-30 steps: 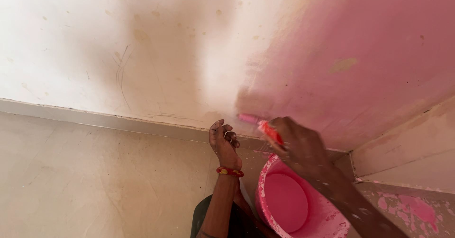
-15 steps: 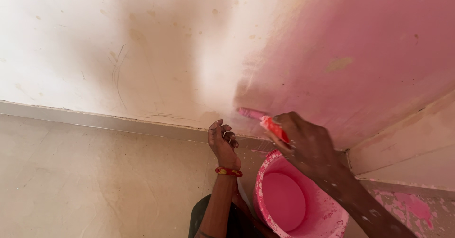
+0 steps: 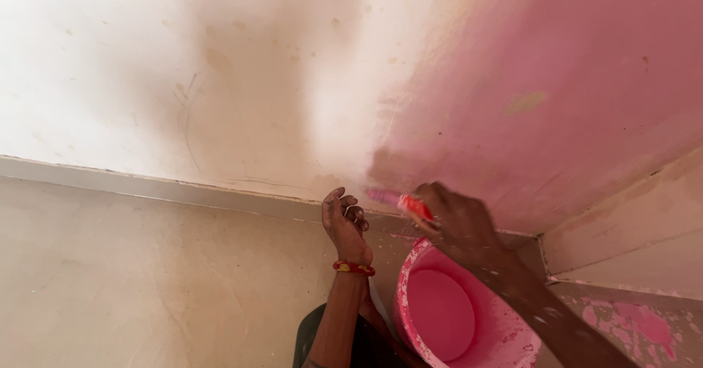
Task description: The person paints a wall pink using a small roller and a bucket of paint. They repeatedly dip the roller into the bucket and apply paint to the lower section of the wall, working along the baseboard and into the corner.
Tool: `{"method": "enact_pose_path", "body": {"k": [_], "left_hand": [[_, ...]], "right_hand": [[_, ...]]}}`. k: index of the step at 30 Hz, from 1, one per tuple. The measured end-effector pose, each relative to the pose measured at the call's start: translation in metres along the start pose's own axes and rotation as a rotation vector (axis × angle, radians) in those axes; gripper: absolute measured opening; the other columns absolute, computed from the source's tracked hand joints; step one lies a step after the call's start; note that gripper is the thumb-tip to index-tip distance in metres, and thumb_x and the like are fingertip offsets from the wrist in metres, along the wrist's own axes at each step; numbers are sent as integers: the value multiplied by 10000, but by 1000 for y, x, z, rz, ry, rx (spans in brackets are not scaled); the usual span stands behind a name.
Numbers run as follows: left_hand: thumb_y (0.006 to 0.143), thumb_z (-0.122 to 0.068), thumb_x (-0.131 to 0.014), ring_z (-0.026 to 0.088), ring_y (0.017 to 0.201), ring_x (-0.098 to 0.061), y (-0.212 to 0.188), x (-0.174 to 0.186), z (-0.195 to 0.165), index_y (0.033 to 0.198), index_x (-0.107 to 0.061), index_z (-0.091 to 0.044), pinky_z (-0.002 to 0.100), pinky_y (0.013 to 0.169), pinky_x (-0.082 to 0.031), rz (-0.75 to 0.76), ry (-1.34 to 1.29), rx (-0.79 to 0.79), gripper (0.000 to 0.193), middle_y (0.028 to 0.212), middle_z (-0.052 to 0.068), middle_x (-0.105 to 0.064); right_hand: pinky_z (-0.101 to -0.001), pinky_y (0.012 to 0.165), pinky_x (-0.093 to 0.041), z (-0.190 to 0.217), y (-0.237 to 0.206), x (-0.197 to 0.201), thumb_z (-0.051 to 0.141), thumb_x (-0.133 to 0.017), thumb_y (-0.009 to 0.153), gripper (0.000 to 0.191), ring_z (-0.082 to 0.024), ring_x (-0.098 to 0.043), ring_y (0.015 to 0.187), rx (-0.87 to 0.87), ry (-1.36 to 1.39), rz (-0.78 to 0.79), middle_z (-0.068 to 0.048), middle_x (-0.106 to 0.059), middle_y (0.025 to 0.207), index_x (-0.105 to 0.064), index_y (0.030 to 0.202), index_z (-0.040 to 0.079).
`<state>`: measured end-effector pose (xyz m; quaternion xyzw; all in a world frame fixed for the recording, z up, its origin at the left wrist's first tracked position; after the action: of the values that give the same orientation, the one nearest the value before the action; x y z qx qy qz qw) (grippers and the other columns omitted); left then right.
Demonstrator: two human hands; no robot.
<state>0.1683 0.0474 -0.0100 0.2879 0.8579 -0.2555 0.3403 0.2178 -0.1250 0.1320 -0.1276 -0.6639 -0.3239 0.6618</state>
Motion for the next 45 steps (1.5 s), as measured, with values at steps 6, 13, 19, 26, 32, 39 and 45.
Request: {"method": "enact_pose_path", "body": {"k": [6, 13, 19, 26, 32, 39, 45], "left_hand": [[1035, -374, -528, 62, 586, -542, -3, -3, 5, 1170, -584, -93, 228, 440, -388, 12, 2, 18, 316, 825, -4, -618], [1050, -399, -502, 64, 583, -526, -3, 0, -5, 1162, -587, -87, 226, 442, -379, -3, 22, -6, 343, 813, -6, -595], [1041, -396, -496, 63, 594, -526, 0, -3, 2, 1167, -585, -98, 226, 451, -371, 25, -5, 18, 336, 824, -9, -605], [1056, -412, -484, 59, 583, -526, -4, -4, 7, 1155, -589, -98, 227, 450, -369, 8, 12, 51, 346, 816, -17, -601], [1055, -414, -482, 61, 576, -524, -1, -1, 1, 1149, -593, -92, 233, 450, -371, 0, 32, 14, 353, 819, -18, -602], [1052, -536, -403, 79, 624, -528, -2, -2, 11, 1082, -612, -111, 250, 496, -385, 51, -13, 87, 474, 825, -19, -610], [1016, -687, -276, 105, 637, -510, -4, -9, 17, 1044, -613, -115, 267, 517, -387, 94, -13, 133, 664, 837, -1, -614]], "right_hand": [[-329, 407, -499, -6, -9, 28, 292, -652, 991, 258, -182, -612, 498, -173, -3, 37, -119, -685, 930, -593, 1123, 79], [-393, 506, -565, 19, 3, -10, 363, -702, 897, 444, -257, -672, 612, 104, 59, -146, -132, -680, 936, -538, 1142, 31], [-369, 473, -555, 7, 3, 21, 361, -637, 981, 342, -213, -644, 549, -13, -45, 7, -122, -677, 939, -553, 1136, 69], [-377, 432, -525, 7, -5, 28, 341, -623, 1010, 294, -204, -618, 525, -69, -91, 51, -109, -660, 902, -543, 1120, 80], [-392, 519, -563, 16, 4, -21, 345, -700, 913, 414, -251, -672, 620, 16, 9, -53, -116, -659, 917, -520, 1140, 49], [-353, 420, -550, 21, 2, 37, 297, -650, 976, 275, -225, -669, 529, -82, -61, 19, -130, -671, 932, -591, 1088, 53], [-333, 396, -532, 23, -3, 56, 329, -677, 956, 318, -198, -656, 494, -82, -94, -47, -125, -667, 932, -597, 1096, 55]]}}
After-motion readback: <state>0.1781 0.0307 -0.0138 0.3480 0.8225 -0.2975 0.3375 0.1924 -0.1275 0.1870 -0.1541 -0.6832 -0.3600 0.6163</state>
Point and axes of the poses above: each hand's wrist, its own y-axis towards the middle knuckle, its own x-axis out of the back of the hand, z = x × y, the point moved 8 cm from there along y, towards the middle knuckle
